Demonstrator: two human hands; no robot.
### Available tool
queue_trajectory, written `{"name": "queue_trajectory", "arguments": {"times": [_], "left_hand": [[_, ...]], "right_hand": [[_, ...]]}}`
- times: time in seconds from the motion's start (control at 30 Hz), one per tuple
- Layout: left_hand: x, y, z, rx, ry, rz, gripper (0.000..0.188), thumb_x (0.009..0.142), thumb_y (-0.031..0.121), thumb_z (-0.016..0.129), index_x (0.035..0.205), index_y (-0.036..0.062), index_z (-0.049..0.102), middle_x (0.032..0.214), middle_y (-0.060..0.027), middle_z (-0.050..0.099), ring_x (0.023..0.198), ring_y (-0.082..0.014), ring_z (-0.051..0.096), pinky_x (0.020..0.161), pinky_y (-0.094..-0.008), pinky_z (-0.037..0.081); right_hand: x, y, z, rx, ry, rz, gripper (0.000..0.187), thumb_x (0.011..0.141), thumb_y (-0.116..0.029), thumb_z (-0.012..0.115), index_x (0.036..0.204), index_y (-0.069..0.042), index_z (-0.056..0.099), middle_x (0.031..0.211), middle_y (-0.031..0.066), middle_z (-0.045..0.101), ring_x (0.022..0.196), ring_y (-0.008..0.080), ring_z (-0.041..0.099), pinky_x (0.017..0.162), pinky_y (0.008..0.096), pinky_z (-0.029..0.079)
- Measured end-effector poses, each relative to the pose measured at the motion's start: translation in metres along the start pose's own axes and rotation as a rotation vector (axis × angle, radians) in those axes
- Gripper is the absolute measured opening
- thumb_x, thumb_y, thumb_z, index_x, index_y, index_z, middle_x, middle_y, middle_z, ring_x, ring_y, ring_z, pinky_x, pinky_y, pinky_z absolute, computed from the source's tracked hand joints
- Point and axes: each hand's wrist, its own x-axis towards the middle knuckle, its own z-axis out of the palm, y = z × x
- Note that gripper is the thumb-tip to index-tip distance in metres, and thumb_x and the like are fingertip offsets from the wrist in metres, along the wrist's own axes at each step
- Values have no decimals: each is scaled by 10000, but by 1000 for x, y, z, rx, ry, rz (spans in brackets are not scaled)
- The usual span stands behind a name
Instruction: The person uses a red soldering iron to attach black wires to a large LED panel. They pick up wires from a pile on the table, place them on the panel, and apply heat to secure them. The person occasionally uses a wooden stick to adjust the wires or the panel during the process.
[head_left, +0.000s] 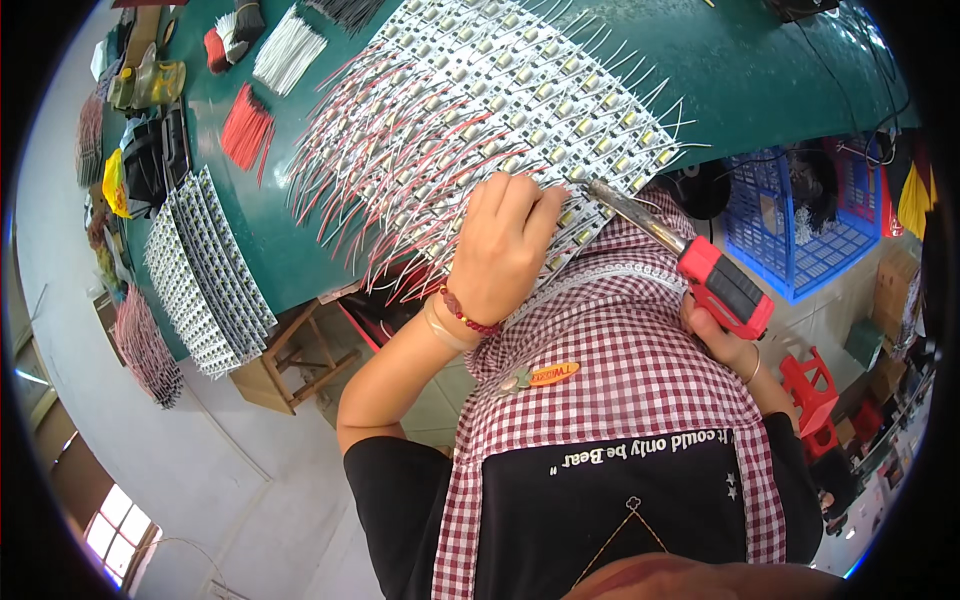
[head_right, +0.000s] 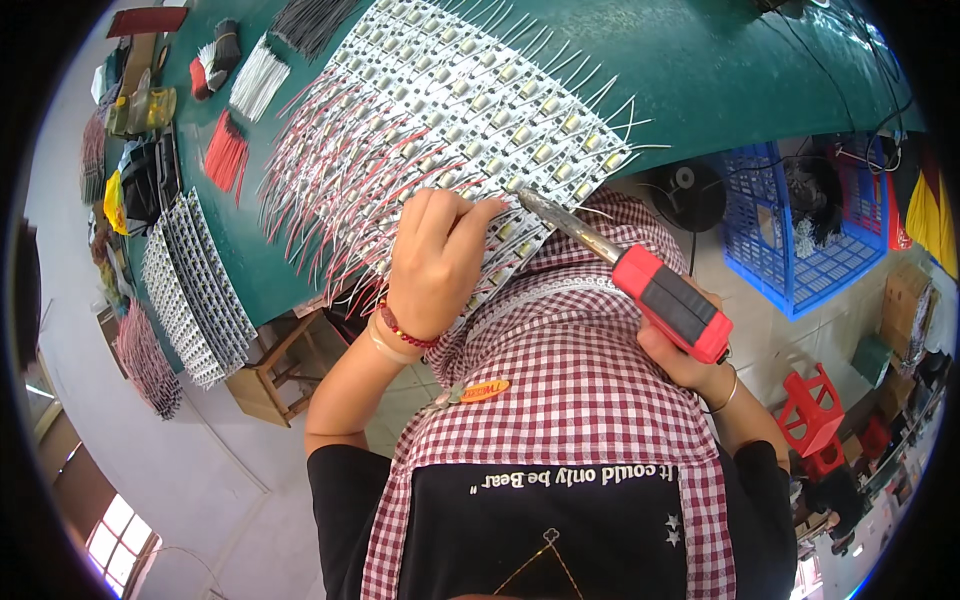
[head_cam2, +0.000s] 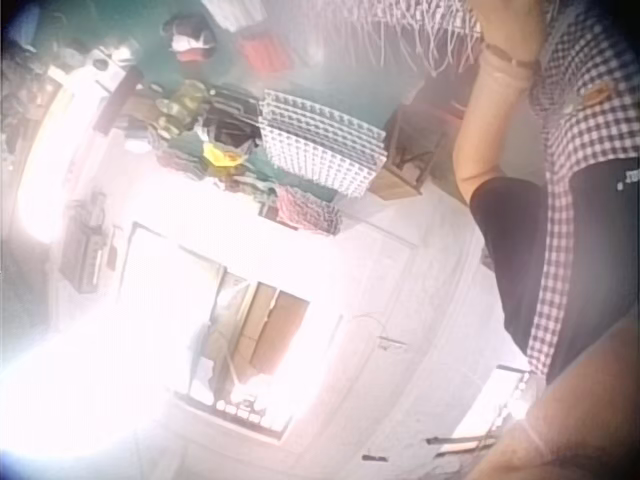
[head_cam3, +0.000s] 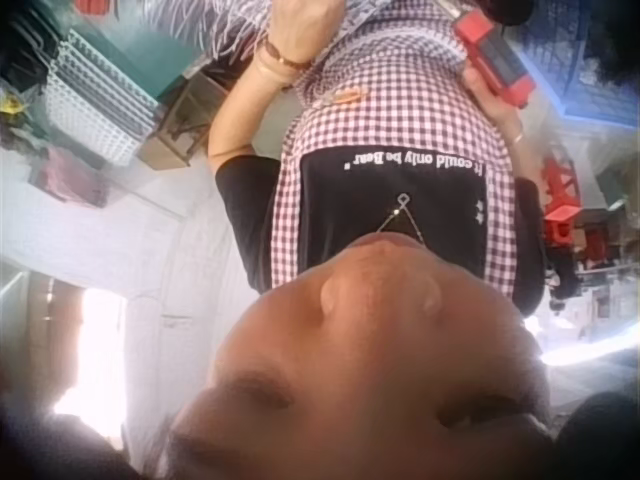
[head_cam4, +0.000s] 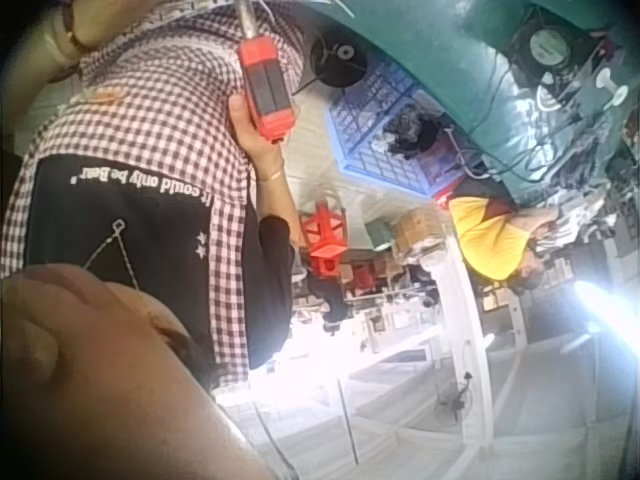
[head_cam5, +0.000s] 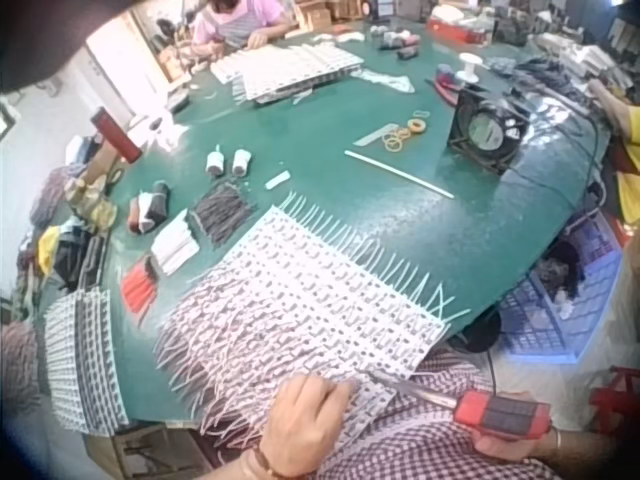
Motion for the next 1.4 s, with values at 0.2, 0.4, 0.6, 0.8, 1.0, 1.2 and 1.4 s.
{"name": "queue_trajectory", "arguments": {"times": [0.2, 0.4, 0.6, 0.8, 1.0, 1.2, 1.4], "left_hand": [[2, -1, -1, -28, -21, -9, 284, 692, -64, 603, 952, 33, 665, 782, -58, 482, 730, -223, 489, 661, -338, 403], [2, -3, -2, -33, -13, -11, 291, 690, -64, 598, 953, 40, 665, 793, -54, 494, 744, -223, 497, 672, -340, 404], [1, -2, 0, -29, -15, -8, 288, 693, -59, 598, 952, 48, 666, 796, -50, 497, 745, -219, 497, 668, -335, 399], [1, -2, -2, 11, -27, -8, 262, 709, -34, 598, 943, 60, 668, 798, -39, 501, 747, -211, 501, 688, -335, 391], [7, 1, -9, 159, -40, 51, 235, 712, 31, 630, 937, 78, 677, 824, -5, 549, 768, -189, 524, 723, -339, 379], [7, 8, -14, 141, 51, 60, 269, 688, 33, 652, 952, 71, 685, 793, -13, 537, 742, -189, 516, 674, -335, 390], [-5, 9, -1, -28, -57, 7, 241, 759, 33, 595, 992, 0, 644, 809, -70, 477, 756, -223, 494, 673, -337, 400]], "right_hand": [[2, 5, 1, -94, -8, -26, 145, 754, -149, 672, 807, -24, 620, 740, 82, 607, 667, 249, 576, 616, 356, 454], [-2, 8, 1, -38, -10, -43, 153, 747, -167, 675, 789, -32, 616, 737, 82, 608, 667, 256, 578, 610, 360, 450], [2, 6, 3, -104, -9, -53, 146, 745, -155, 673, 779, -27, 612, 746, 90, 611, 669, 260, 584, 602, 358, 447], [-5, 9, 0, -50, -20, -43, 149, 747, -143, 668, 795, -11, 619, 750, 94, 613, 665, 258, 583, 609, 350, 455], [-7, 9, 0, 31, -5, 18, 151, 769, -158, 661, 803, -16, 624, 730, 79, 611, 676, 241, 595, 631, 340, 464], [-10, 10, -2, 47, -12, 31, 159, 773, -174, 662, 786, -21, 617, 722, 75, 609, 672, 243, 590, 625, 340, 461], [-13, 19, -7, -25, -11, -54, 150, 746, -167, 671, 754, -33, 606, 725, 77, 608, 658, 252, 570, 605, 353, 444]]}}
